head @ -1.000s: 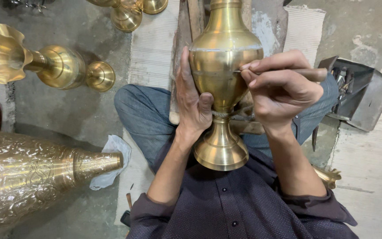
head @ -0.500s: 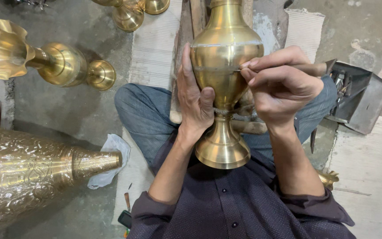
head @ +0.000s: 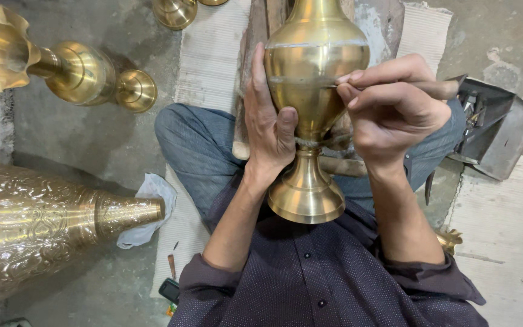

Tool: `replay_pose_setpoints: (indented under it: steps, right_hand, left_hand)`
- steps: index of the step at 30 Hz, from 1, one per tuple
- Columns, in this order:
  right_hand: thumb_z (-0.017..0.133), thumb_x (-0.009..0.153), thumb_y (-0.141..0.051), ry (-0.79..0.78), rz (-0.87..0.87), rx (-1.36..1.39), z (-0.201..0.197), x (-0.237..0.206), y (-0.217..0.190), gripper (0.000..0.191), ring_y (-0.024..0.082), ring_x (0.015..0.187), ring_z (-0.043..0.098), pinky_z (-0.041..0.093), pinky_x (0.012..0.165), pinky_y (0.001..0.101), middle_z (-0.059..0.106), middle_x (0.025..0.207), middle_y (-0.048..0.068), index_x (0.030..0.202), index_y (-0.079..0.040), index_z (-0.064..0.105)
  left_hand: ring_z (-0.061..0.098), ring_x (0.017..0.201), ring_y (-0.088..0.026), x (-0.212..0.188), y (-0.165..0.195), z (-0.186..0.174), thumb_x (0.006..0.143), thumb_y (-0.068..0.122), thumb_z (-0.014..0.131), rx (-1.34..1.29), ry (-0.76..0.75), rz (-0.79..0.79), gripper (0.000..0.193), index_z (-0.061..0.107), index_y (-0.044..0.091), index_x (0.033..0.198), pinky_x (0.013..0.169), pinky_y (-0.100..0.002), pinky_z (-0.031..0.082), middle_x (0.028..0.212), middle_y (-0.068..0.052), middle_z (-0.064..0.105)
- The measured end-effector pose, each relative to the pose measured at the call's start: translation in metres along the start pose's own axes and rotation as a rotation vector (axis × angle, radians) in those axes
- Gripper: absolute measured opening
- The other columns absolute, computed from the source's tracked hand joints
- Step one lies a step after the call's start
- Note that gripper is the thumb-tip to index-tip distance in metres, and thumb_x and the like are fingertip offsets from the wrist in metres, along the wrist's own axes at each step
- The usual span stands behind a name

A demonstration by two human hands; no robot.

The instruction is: The person sits on the floor with a brass vase clamped in a wooden vise and scrapes the cast seam around the vase body using a hand scraper, rotating the vase as they work. They then use a spring caliper to measure the vase and resume scraping the seam.

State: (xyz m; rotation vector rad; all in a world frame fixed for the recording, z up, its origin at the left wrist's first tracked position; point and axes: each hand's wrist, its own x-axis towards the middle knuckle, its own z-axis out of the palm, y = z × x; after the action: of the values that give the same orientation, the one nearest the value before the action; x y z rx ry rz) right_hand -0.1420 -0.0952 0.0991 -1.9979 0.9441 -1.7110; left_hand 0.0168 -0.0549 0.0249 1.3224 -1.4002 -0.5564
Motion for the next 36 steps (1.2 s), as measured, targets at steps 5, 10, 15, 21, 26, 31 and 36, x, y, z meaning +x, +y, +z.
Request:
replay_pose_setpoints:
  steps: [5, 10, 15, 21, 26, 31, 36]
  right_hand:
    - [0.082, 0.089, 0.022, -0.005, -0.004, 0.080, 0.001, -0.003, 0.001, 0.027, 0.015, 0.081, 0.067, 0.058, 0.074, 0.0239, 0.070, 0.096, 0.012, 0.080, 0.001, 0.067]
    - [0.080, 0.083, 0.020, -0.015, 0.048, 0.152, -0.001, -0.002, 0.004, 0.025, 0.016, 0.080, 0.069, 0.061, 0.071, 0.0266, 0.067, 0.092, 0.011, 0.076, 0.000, 0.066]
    - [0.083, 0.090, 0.021, 0.022, 0.053, 0.098, 0.003, -0.007, 0.000, 0.027, 0.016, 0.082, 0.067, 0.058, 0.075, 0.0234, 0.069, 0.099, 0.012, 0.081, 0.001, 0.067]
    - [0.080, 0.087, 0.021, -0.043, 0.040, 0.090, -0.003, -0.005, -0.002, 0.027, 0.017, 0.085, 0.070, 0.063, 0.077, 0.0272, 0.068, 0.094, 0.013, 0.077, 0.001, 0.066]
    - [0.082, 0.090, 0.021, -0.005, 0.032, 0.157, 0.002, -0.008, 0.001, 0.026, 0.016, 0.083, 0.069, 0.062, 0.077, 0.0263, 0.069, 0.098, 0.012, 0.080, 0.002, 0.066]
    - [0.081, 0.088, 0.021, 0.008, 0.042, 0.087, 0.001, -0.016, 0.001, 0.027, 0.018, 0.080, 0.068, 0.059, 0.074, 0.0264, 0.067, 0.096, 0.013, 0.078, 0.002, 0.065]
    - [0.080, 0.089, 0.021, -0.065, -0.056, 0.213, -0.004, -0.012, 0.005, 0.026, 0.017, 0.079, 0.070, 0.063, 0.075, 0.0274, 0.068, 0.096, 0.011, 0.079, 0.001, 0.066]
  left_hand:
    - [0.039, 0.150, -0.028, -0.001, -0.005, 0.003, 0.111, 0.073, 0.020, 0.021, 0.013, 0.043, 0.085, 0.012, 0.008, 0.166, 0.126, -0.038, 0.035, 0.168, -0.017, 0.030]
    - [0.043, 0.148, -0.027, -0.001, -0.007, 0.006, 0.110, 0.072, 0.021, 0.002, 0.016, 0.044, 0.085, 0.012, 0.008, 0.166, 0.125, -0.038, 0.037, 0.167, -0.014, 0.032]
    - [0.044, 0.146, -0.026, -0.002, -0.008, 0.005, 0.111, 0.071, 0.021, 0.001, 0.011, 0.057, 0.084, 0.011, 0.008, 0.166, 0.124, -0.038, 0.037, 0.167, -0.013, 0.032]
    - [0.043, 0.147, -0.027, -0.002, -0.006, 0.006, 0.113, 0.069, 0.023, 0.003, 0.030, 0.077, 0.081, 0.011, 0.009, 0.166, 0.124, -0.038, 0.037, 0.167, -0.015, 0.031]
    - [0.047, 0.143, -0.028, -0.001, -0.003, 0.005, 0.112, 0.070, 0.022, -0.009, 0.030, 0.059, 0.083, 0.012, 0.008, 0.165, 0.123, -0.038, 0.038, 0.164, -0.016, 0.036]
    - [0.051, 0.139, -0.026, -0.002, -0.004, 0.005, 0.111, 0.072, 0.022, -0.030, 0.012, 0.034, 0.086, 0.011, 0.007, 0.166, 0.121, -0.037, 0.041, 0.159, -0.015, 0.043]
    - [0.043, 0.147, -0.028, 0.000, -0.006, 0.006, 0.112, 0.071, 0.021, -0.031, 0.023, 0.071, 0.084, 0.011, 0.006, 0.165, 0.125, -0.038, 0.036, 0.166, -0.018, 0.033]
